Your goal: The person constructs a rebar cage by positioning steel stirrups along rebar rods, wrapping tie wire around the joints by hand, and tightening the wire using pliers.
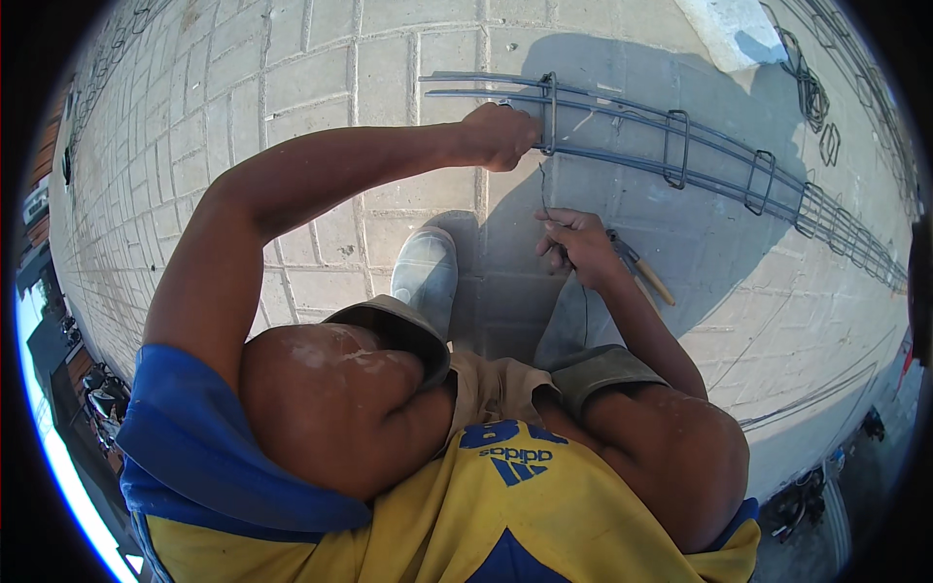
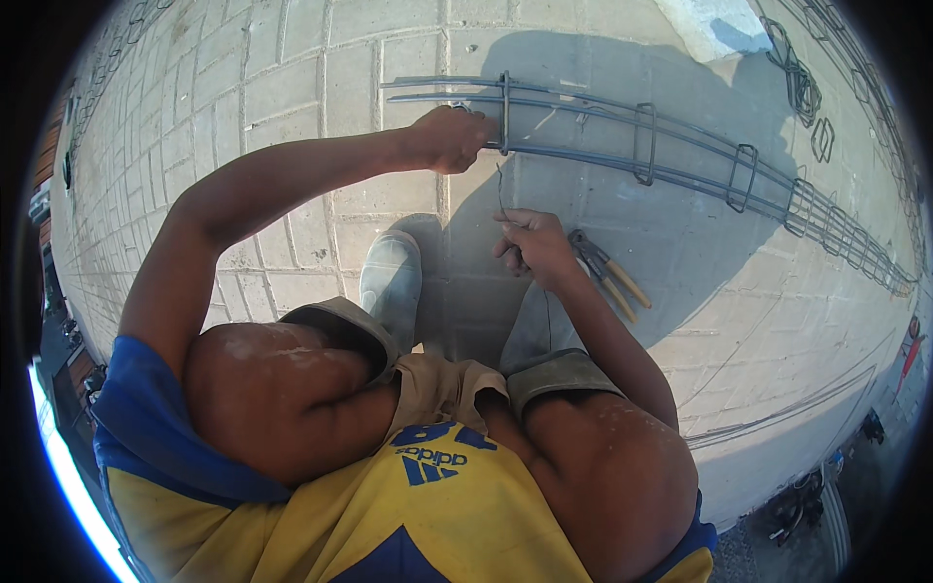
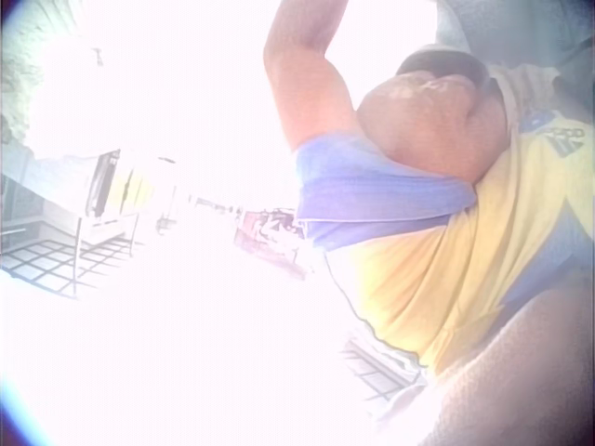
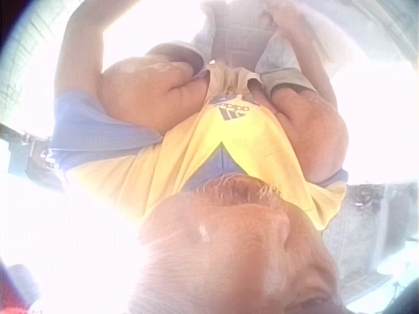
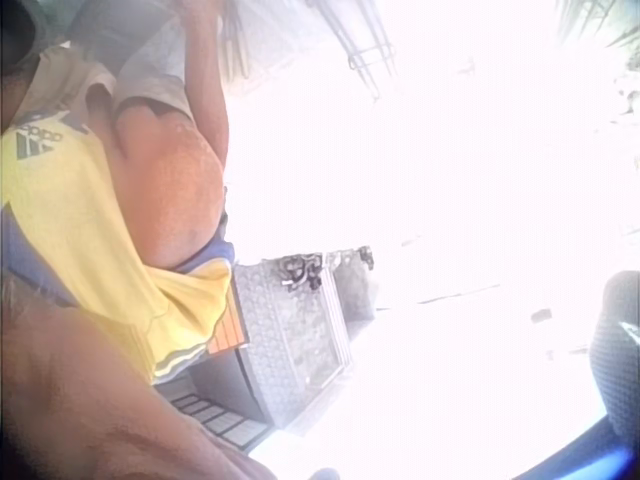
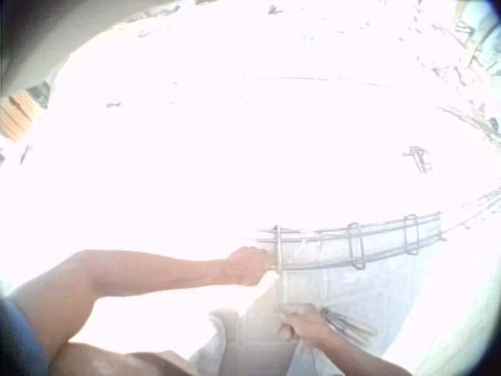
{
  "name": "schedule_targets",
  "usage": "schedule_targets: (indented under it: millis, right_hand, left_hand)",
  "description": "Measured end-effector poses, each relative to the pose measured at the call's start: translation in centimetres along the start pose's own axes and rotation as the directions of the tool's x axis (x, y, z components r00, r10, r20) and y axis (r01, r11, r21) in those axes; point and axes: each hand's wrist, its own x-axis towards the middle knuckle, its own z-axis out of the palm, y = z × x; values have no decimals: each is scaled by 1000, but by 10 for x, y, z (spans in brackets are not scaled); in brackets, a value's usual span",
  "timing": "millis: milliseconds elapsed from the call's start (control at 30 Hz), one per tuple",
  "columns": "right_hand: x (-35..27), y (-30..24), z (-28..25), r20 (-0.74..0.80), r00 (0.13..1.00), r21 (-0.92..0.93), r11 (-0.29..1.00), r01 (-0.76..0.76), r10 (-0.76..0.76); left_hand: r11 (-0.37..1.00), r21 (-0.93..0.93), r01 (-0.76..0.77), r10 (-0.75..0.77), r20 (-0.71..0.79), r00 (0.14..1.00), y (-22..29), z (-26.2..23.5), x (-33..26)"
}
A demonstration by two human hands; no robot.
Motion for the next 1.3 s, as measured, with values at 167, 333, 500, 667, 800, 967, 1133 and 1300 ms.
schedule_targets:
  millis: [167, 333, 500, 667, 800, 967, 1133, 1300]
  right_hand:
    - [-3, -3, 2, 18, 999, -18, 999, 37, -36]
    - [5, -4, 6, -10, 999, -68, 997, 43, -44]
    - [4, -7, 5, -21, 995, -72, 993, 92, -94]
    - [7, -9, 7, -22, 995, -74, 993, 97, -99]
    - [14, -12, 6, -60, 988, -47, 989, 142, -145]
    - [36, -24, 11, -144, 943, -57, 954, 294, -299]
    - [41, -31, 13, -179, 914, -137, 929, 343, -364]
    - [45, -31, 9, -167, 920, -60, 935, 350, -356]
  left_hand:
    - [965, -257, 50, -58, -24, 998, 6, -11, -13]
    - [746, -541, 389, -277, 279, 920, 20, -34, 2]
    - [792, -547, 270, -237, 132, 962, 14, -20, 4]
    - [754, -610, 246, -248, 83, 965, 12, -15, 3]
    - [740, -599, 306, -295, 119, 948, 14, -17, 3]
    - [715, -592, 373, -357, 149, 922, 12, -17, -3]
    - [564, -768, 302, -328, 128, 936, 12, -5, -3]
    - [388, -878, 280, -449, 85, 889, 27, -6, 0]
